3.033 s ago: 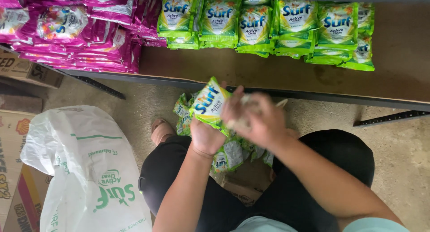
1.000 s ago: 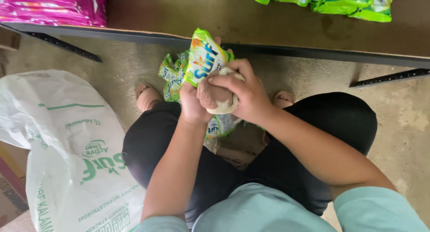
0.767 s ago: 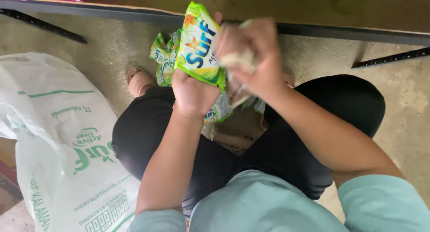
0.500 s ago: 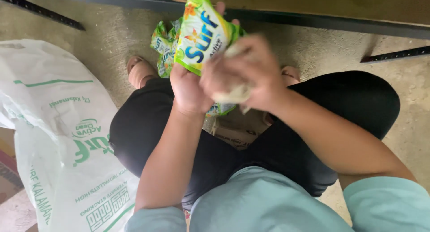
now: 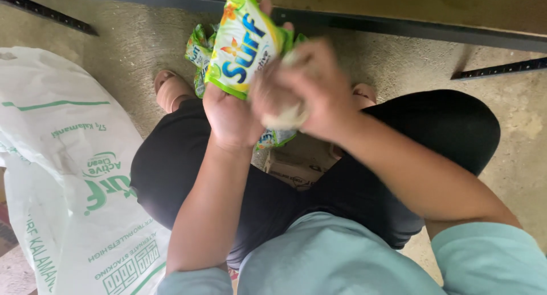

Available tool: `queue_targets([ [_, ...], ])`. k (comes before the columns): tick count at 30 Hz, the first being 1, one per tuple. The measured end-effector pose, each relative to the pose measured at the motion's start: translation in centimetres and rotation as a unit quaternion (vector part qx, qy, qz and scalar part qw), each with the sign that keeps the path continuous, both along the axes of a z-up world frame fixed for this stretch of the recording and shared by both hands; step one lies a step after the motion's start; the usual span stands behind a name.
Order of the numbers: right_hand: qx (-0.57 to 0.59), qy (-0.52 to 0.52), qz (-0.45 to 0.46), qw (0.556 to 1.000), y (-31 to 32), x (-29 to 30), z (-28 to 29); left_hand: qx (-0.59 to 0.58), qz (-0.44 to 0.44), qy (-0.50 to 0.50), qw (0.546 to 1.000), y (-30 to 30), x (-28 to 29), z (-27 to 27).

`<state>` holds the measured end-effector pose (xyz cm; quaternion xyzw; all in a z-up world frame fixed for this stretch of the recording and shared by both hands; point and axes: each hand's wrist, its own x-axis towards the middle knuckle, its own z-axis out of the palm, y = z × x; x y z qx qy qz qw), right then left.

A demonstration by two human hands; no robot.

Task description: Wiping individual laundry detergent sachets with a cloth and organizing them on a shelf.

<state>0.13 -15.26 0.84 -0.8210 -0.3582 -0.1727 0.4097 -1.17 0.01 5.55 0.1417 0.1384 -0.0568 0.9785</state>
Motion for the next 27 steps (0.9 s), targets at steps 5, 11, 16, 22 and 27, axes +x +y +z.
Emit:
queue_targets([
  [5,-0.083,0.006,0.042,0.996,0.0,-0.1,0.5,0.038,-0.007,0.000,0.999,0.3,-0.1,-0.6],
  [11,0.020,-0.001,-0.013,1.000,-0.1,0.2,1.1,0.017,-0.031,-0.041,0.999,-0.1,-0.1,-1.5],
  [16,-0.089,0.018,0.061,0.994,-0.6,-0.1,1.2,0.012,-0.007,-0.003,1.000,-0.3,0.3,-1.0],
  [22,-0.024,-0.010,0.010,1.000,-0.6,0.7,0.5,0.058,-0.025,-0.045,0.997,-0.8,0.1,-1.8],
  [27,-0.028,-0.007,0.027,0.999,-0.8,1.1,1.2,0.035,-0.022,-0.054,0.998,-0.3,0.1,-2.8],
])
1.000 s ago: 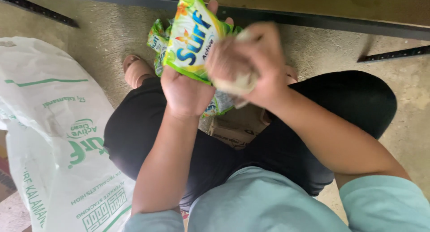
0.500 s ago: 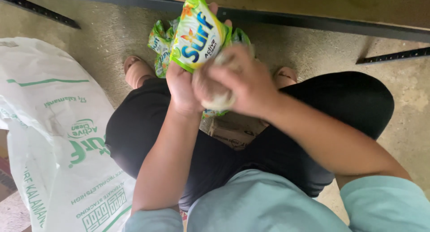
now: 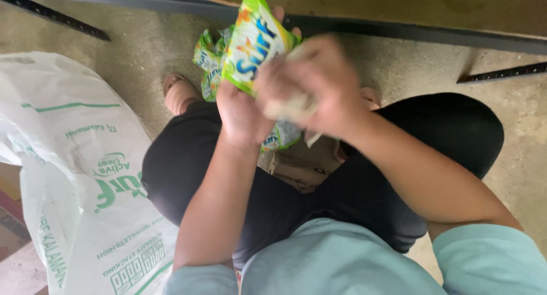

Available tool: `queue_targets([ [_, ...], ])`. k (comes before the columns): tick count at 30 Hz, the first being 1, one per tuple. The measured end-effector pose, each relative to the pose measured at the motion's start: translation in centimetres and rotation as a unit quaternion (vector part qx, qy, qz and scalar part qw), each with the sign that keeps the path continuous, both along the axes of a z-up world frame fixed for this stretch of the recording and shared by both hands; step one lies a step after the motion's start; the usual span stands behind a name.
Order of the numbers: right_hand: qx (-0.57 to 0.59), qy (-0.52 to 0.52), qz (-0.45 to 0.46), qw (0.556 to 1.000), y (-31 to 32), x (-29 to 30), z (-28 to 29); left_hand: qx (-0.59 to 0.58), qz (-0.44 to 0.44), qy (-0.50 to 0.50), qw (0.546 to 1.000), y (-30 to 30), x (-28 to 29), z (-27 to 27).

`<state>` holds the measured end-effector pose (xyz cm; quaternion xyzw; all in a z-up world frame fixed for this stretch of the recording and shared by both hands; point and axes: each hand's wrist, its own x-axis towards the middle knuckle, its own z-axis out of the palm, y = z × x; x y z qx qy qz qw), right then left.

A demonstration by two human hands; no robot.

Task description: Wiping individual laundry detergent sachets with a cloth and organizing them on a shelf.

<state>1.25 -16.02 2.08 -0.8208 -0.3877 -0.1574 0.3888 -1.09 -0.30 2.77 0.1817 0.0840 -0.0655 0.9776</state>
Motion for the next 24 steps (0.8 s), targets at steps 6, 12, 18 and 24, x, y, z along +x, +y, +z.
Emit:
queue_targets([
  [6,-0.005,0.028,-0.024,0.999,0.2,-1.1,0.8,-0.020,-0.014,0.010,1.000,0.6,-0.6,1.7],
  [12,0.094,0.004,-0.036,0.995,-0.8,1.7,0.2,-0.043,-0.041,0.047,0.997,0.9,-0.9,3.0],
  [18,0.034,0.013,0.007,0.999,0.2,-1.4,-0.3,-0.055,-0.053,0.009,0.997,1.2,-0.9,1.5],
  [24,0.053,0.021,-0.077,0.995,-1.3,1.7,-1.3,-0.060,-0.059,0.002,0.996,2.0,-1.6,-1.0],
])
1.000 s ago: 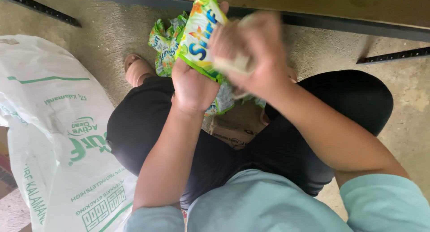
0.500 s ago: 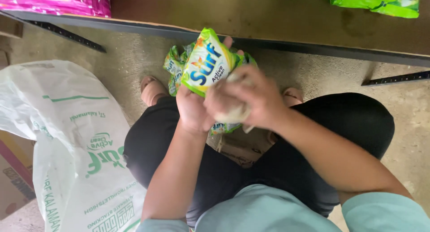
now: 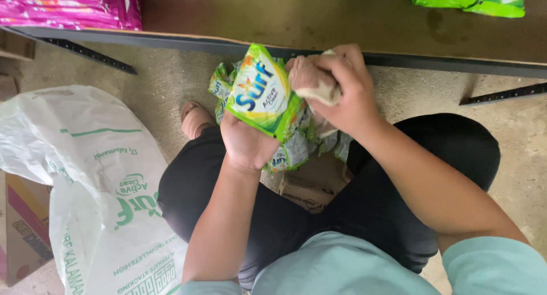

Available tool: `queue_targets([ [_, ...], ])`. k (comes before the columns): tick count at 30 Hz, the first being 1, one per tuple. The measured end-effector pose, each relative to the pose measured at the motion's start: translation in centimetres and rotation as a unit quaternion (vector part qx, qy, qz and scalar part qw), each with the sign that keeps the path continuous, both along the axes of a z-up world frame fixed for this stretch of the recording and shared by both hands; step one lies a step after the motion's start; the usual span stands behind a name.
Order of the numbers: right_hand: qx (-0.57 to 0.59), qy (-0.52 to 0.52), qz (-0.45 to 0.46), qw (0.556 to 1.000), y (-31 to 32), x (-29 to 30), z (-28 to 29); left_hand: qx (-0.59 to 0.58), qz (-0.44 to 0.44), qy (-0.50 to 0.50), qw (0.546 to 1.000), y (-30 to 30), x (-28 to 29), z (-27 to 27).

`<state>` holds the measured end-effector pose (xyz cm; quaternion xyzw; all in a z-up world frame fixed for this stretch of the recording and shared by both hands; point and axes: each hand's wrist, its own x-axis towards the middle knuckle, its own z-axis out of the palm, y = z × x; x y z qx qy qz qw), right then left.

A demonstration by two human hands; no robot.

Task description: Wiping individual laundry detergent sachets with a cloth and organizing them on a shelf.

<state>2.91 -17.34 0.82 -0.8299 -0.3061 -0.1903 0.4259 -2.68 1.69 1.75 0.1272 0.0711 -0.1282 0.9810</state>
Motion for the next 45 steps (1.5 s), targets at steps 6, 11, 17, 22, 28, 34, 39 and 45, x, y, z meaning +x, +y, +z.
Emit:
queue_targets([
  [6,-0.088,-0.003,0.072,0.994,0.9,-2.4,-0.5,-0.006,0.008,-0.052,0.999,-0.4,0.4,0.4],
  [11,0.003,0.032,-0.011,0.999,0.3,-0.8,-2.8,0.006,0.037,-0.034,0.999,-0.6,1.0,-2.4],
  [17,-0.073,0.020,0.104,0.992,1.5,-2.8,-3.3,0.028,0.026,-0.020,0.999,-0.8,0.9,-2.6],
  [22,-0.001,0.023,-0.049,0.999,-0.1,0.0,-1.7,0.033,0.072,0.003,0.997,-1.7,0.4,-2.1],
  [28,-0.019,0.011,0.026,0.999,1.6,-2.3,-5.7,0.045,0.073,-0.020,0.996,-1.3,0.8,-2.2],
  [34,0.022,-0.003,-0.026,0.999,0.5,-0.6,-4.3,-0.007,0.055,-0.029,0.998,-0.6,1.1,-2.7],
  [39,-0.006,-0.019,-0.002,1.000,1.5,-1.9,-4.8,-0.026,0.044,-0.022,0.998,-0.3,1.1,-2.6],
  [45,0.142,0.118,-0.028,0.982,-0.2,1.6,-2.2,-0.014,0.024,-0.013,1.000,0.2,0.9,-1.3],
])
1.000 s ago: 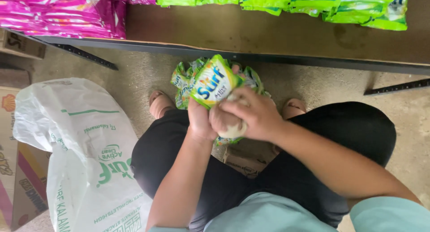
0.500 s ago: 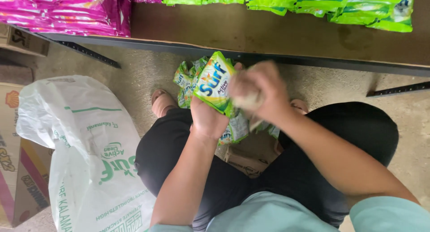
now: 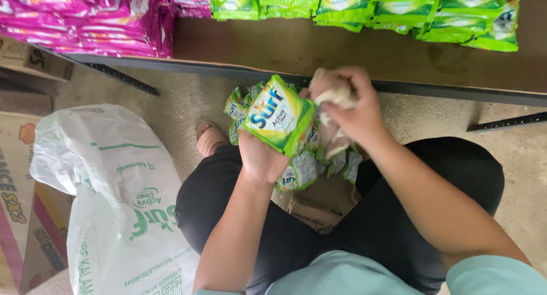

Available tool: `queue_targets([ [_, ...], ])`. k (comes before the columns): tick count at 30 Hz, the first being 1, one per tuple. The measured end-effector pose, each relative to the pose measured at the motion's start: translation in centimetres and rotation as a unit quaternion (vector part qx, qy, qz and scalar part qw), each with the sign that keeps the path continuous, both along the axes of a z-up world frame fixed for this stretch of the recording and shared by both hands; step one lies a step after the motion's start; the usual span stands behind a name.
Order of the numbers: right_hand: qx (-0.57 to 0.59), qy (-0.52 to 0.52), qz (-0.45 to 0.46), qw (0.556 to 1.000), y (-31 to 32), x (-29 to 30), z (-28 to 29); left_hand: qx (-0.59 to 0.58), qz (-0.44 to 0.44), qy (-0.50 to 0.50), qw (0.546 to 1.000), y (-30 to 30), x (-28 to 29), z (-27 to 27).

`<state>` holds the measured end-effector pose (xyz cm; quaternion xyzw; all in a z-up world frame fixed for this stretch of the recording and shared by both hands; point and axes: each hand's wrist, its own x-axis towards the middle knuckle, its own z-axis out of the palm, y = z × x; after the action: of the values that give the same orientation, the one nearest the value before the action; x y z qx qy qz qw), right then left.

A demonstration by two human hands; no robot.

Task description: Wiping individual laundry detergent sachets with a cloth and organizing them on a shelf.

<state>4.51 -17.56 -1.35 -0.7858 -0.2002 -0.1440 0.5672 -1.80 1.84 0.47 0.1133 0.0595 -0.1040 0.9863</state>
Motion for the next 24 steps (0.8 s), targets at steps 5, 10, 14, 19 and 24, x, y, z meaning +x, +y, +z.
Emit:
queue_targets([
  [5,0.229,0.315,0.086,0.917,-3.1,1.3,0.9,-0.002,-0.032,-0.023,0.999,0.0,-0.2,1.1],
  [10,0.313,0.373,0.021,0.873,-3.1,-0.4,3.0,0.013,-0.034,-0.010,0.999,0.2,-0.4,0.1],
  [14,0.158,0.333,-0.014,0.929,-1.2,-0.8,6.4,0.043,-0.013,0.030,0.999,0.3,-0.8,-1.2],
  [19,0.098,0.163,0.123,0.974,0.8,-1.8,2.2,0.100,0.041,0.106,0.988,0.9,-0.8,-3.2],
  [24,-0.122,0.104,0.053,0.986,1.1,-2.4,1.7,0.101,0.076,0.125,0.984,0.9,-0.1,-0.4],
])
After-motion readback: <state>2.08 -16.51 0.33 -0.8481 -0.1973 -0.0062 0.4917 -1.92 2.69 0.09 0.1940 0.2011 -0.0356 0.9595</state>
